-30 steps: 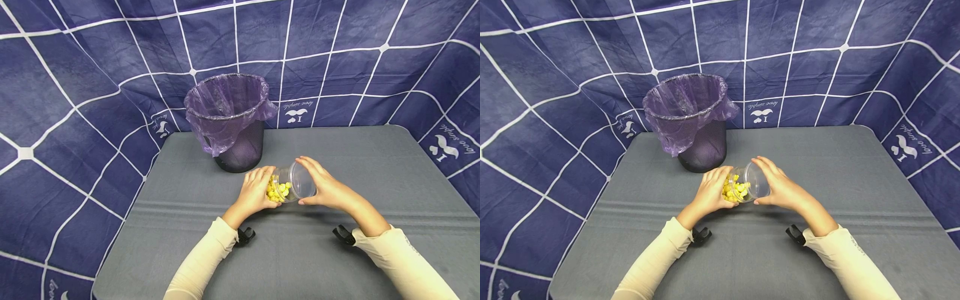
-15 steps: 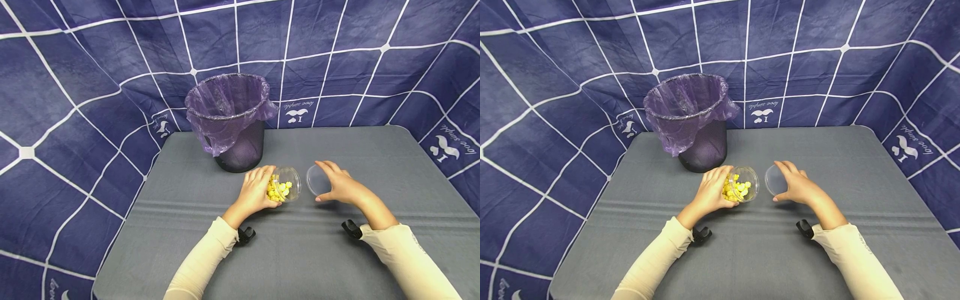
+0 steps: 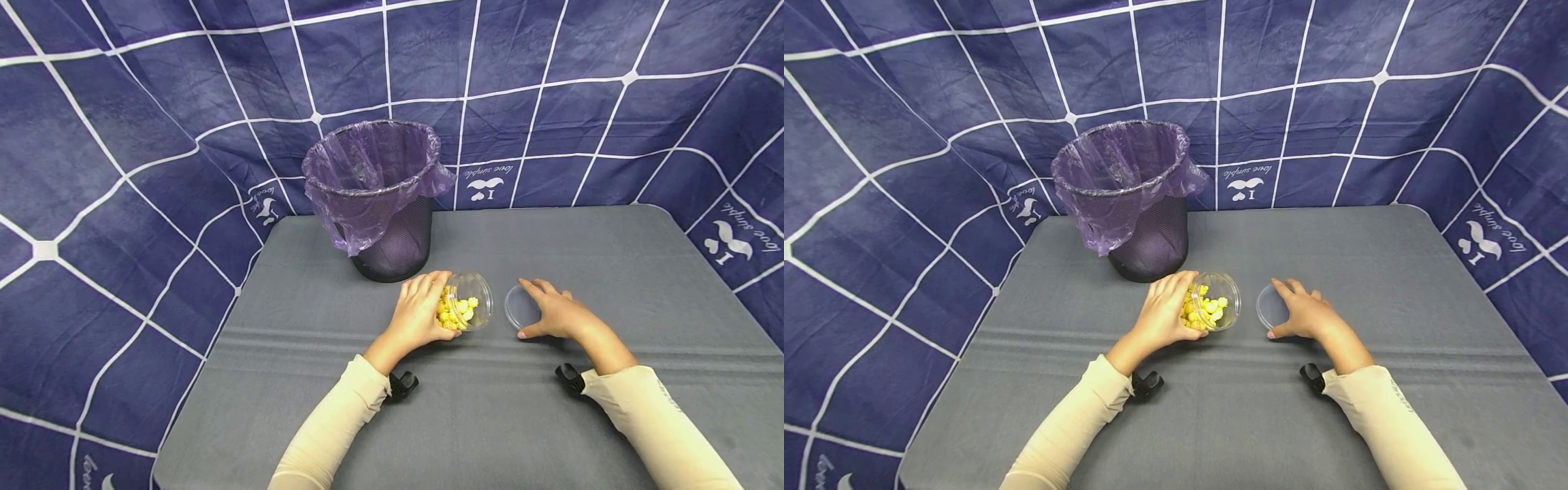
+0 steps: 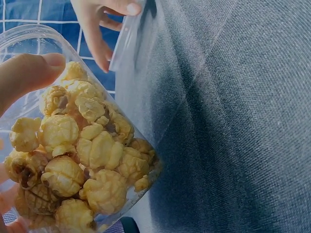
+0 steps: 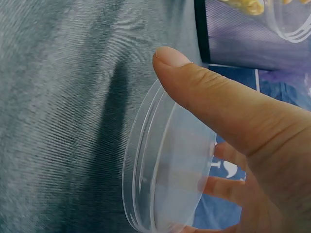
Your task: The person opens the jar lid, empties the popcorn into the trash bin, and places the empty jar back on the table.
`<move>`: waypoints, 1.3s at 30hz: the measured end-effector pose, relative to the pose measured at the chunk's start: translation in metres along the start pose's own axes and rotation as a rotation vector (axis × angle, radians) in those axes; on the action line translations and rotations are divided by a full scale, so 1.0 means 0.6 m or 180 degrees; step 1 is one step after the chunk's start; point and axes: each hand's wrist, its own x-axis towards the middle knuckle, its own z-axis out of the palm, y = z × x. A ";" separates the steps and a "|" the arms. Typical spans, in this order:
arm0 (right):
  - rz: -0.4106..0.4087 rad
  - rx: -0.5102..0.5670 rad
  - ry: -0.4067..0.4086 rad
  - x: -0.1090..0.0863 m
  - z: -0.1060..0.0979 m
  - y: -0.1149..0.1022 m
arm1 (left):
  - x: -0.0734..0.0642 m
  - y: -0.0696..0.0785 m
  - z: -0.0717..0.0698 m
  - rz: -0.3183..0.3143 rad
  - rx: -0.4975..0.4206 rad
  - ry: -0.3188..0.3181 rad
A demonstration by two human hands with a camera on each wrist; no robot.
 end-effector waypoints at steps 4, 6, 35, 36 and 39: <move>0.0002 -0.0013 -0.0006 0.002 0.008 0.003 | 0.000 0.000 0.000 0.0002 -0.0004 0.0008; -0.0001 -0.0009 -0.0021 0.002 0.012 0.004 | 0.000 0.001 -0.001 -0.0002 0.0001 0.0008; -0.0746 0.0253 0.0725 0.041 -0.081 -0.039 | -0.009 -0.005 -0.004 -0.0032 -0.0033 0.0071; -0.0744 0.0292 0.0801 0.046 -0.089 -0.045 | -0.009 -0.005 -0.004 -0.0031 -0.0030 0.0074; -0.0669 0.0440 0.0972 0.059 -0.111 -0.066 | -0.009 -0.005 -0.004 -0.0031 -0.0015 0.0082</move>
